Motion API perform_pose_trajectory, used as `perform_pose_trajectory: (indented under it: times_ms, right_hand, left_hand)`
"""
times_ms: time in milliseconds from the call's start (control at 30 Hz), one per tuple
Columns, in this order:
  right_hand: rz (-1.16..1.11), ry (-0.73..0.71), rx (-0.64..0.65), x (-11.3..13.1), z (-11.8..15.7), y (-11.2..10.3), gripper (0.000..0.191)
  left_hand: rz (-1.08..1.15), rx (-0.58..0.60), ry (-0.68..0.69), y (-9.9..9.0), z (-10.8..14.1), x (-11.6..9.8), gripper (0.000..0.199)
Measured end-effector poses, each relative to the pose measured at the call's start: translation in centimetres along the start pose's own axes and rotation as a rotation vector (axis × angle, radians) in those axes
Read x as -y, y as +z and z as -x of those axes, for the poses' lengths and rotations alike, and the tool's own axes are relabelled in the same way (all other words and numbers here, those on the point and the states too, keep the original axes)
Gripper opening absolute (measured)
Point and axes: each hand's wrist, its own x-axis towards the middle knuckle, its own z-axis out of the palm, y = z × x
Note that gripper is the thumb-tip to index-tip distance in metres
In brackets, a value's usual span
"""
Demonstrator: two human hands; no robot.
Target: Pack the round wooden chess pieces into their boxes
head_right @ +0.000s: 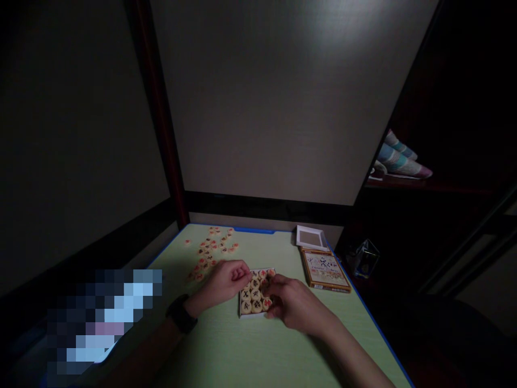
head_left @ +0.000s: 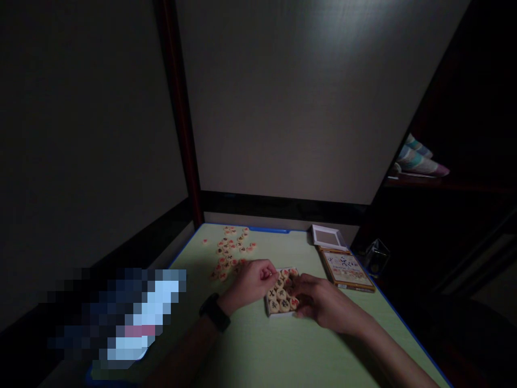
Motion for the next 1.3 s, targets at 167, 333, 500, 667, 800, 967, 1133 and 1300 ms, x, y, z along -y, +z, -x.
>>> perform_pose_trajectory:
  times_ms: [167,333,500,667,800,967,1133,1300]
  right_hand:
    - [0.007,-0.011,0.008,-0.1,0.1,0.1,0.026]
    - [0.002,-0.022,0.012,-0.3,0.0,0.1,0.027]
    - [-0.017,-0.026,0.021,0.0,0.1,0.0,0.029]
    - [-0.046,0.036,-0.022,-0.1,0.2,-0.5,0.030]
    - [-0.075,-0.010,-0.093,-1.5,0.3,-0.8,0.060]
    - [-0.130,0.071,0.089,-3.6,-0.1,-0.2,0.104]
    - [-0.153,0.086,0.129,-3.9,-0.6,0.6,0.111]
    - [-0.122,0.069,0.086,-3.6,-0.4,0.8,0.111]
  left_hand:
    - [-0.070,-0.002,-0.005,-0.2,0.1,-0.6,0.015]
    - [-0.082,0.018,-0.006,-0.2,0.2,-0.7,0.017]
    - [-0.111,0.016,-0.036,-0.4,0.1,-0.8,0.017]
    - [-0.311,-0.087,-0.152,-1.2,-0.4,-0.5,0.016]
    - [-0.601,-0.094,-0.218,-2.1,-0.3,-0.3,0.026]
    - [-0.724,0.124,-0.079,-2.0,0.3,-0.3,0.038]
    - [-0.702,0.154,-0.018,-1.1,0.5,-0.2,0.041]
    - [-0.679,0.148,-0.004,-1.0,0.4,0.1,0.035]
